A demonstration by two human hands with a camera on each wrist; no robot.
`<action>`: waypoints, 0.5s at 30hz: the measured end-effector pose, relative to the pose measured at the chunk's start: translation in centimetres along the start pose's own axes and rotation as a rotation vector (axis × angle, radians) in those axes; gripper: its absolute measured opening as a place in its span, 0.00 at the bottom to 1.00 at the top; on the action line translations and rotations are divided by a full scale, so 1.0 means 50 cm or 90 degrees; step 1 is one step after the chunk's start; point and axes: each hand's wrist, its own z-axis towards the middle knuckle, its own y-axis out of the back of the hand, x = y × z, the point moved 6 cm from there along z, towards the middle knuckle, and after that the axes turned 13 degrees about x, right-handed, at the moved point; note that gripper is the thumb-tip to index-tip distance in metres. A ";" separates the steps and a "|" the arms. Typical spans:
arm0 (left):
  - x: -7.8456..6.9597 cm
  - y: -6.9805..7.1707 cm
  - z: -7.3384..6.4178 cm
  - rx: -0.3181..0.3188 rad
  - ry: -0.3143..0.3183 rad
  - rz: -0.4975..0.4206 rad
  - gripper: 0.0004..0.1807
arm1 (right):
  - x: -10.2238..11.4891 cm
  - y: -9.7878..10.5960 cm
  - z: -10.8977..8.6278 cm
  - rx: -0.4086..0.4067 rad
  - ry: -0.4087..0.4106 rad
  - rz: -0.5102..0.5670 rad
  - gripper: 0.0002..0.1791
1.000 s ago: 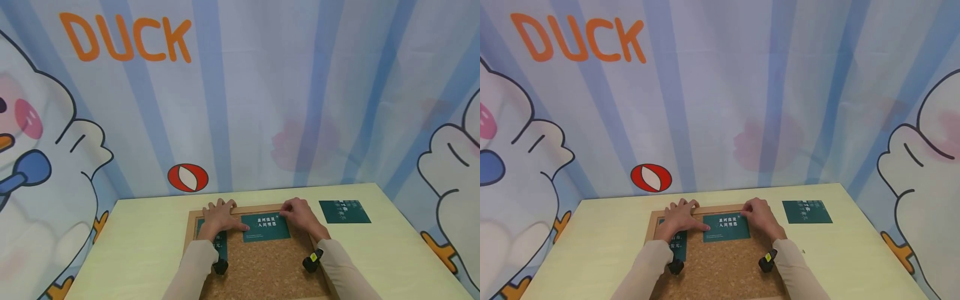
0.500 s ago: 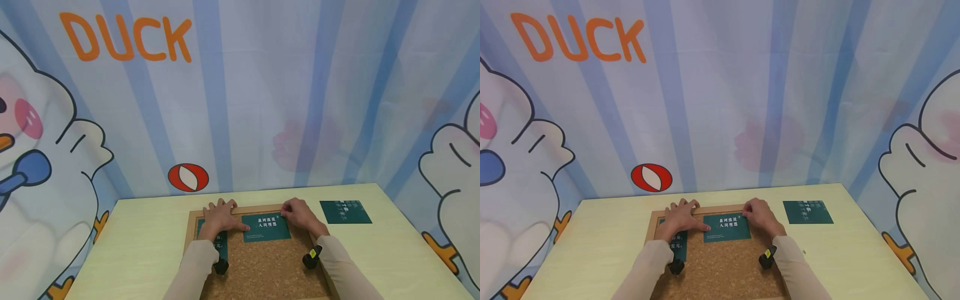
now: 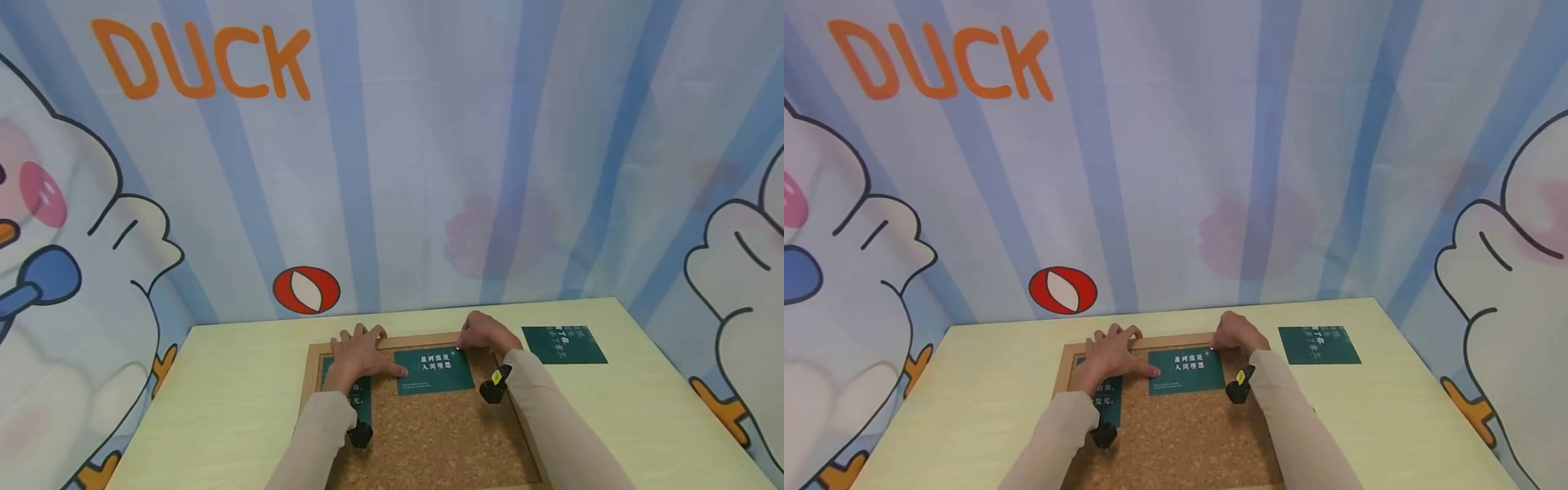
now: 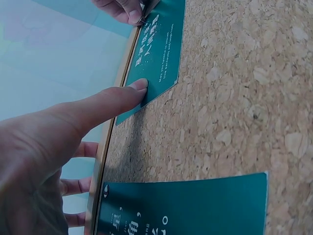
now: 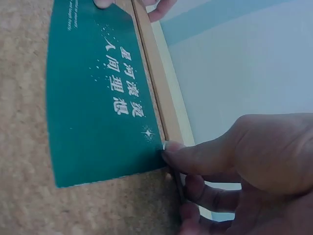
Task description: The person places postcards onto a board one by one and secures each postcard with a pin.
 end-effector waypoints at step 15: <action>-0.001 0.000 0.000 0.005 -0.007 -0.002 0.49 | 0.023 -0.004 -0.003 0.001 -0.024 -0.078 0.06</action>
